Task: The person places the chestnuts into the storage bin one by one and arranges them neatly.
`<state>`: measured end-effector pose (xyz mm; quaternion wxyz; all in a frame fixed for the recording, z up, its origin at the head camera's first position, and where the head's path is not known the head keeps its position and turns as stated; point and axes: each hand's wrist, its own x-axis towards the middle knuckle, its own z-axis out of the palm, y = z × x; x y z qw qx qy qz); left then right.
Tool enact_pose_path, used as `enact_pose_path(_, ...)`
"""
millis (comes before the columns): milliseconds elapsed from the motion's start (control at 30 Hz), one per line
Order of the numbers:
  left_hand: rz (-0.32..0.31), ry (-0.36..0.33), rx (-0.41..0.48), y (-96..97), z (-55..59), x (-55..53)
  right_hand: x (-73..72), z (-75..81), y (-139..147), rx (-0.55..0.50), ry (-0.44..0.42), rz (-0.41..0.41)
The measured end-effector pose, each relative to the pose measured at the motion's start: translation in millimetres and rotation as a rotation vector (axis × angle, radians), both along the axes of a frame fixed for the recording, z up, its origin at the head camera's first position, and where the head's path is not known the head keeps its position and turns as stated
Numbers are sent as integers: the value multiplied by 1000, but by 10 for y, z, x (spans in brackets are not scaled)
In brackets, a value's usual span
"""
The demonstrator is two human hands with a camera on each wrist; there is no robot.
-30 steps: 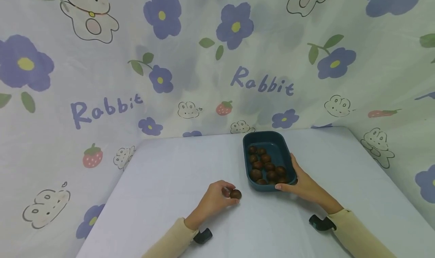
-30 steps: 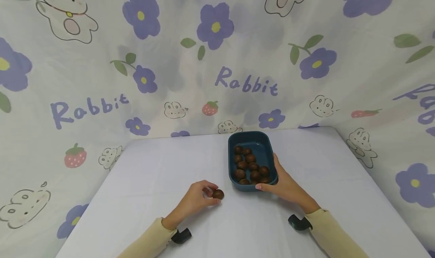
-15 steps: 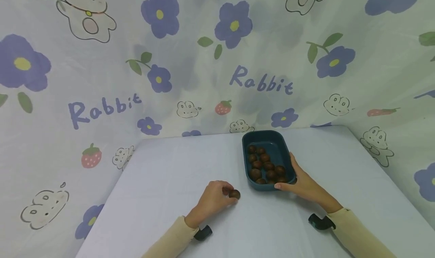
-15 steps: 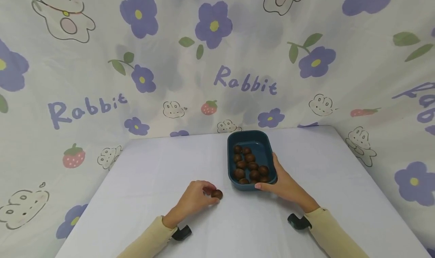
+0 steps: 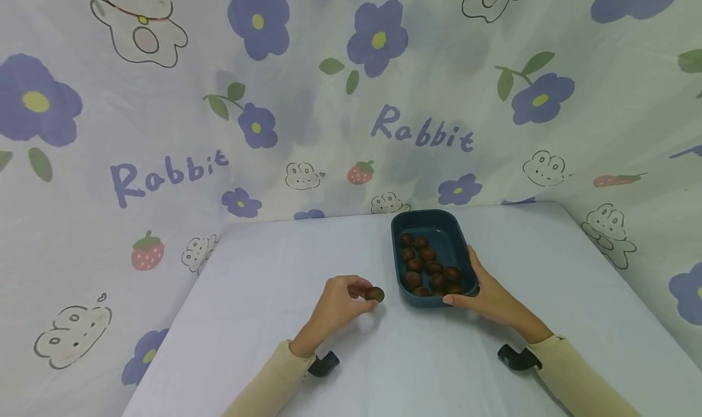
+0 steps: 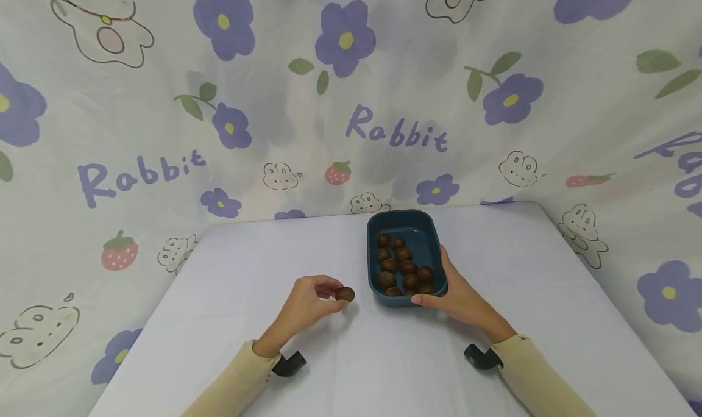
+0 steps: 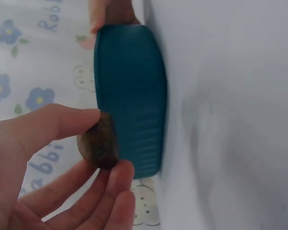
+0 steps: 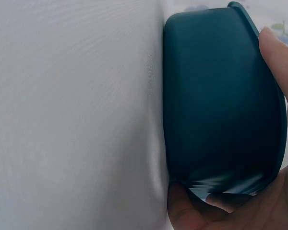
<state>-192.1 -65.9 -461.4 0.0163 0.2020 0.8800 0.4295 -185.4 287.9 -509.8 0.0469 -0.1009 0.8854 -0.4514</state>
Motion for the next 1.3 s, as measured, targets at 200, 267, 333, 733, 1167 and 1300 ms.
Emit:
enact_pose_path(200, 14, 16, 68, 53, 91, -48, 13, 11, -2, -8, -3, 7)
enact_pose_path(267, 20, 24, 88, 66, 113, -70, 18, 18, -2, -6, -3, 10)
enact_pose_path(333, 28, 31, 106, 78, 135, -93, 27, 28, -5, -7, -5, 10)
enact_pose_path(733, 39, 62, 129, 242, 256, -257, 16, -1, -17, -32, 15, 17)
enact_pose_path(1167, 6, 66, 152, 585, 388, -345, 5, 30, -20, -30, 15, 28)
enact_pose_path(1300, 1, 62, 170, 718, 379, -375, 17, 16, -12, -21, 31, 24)
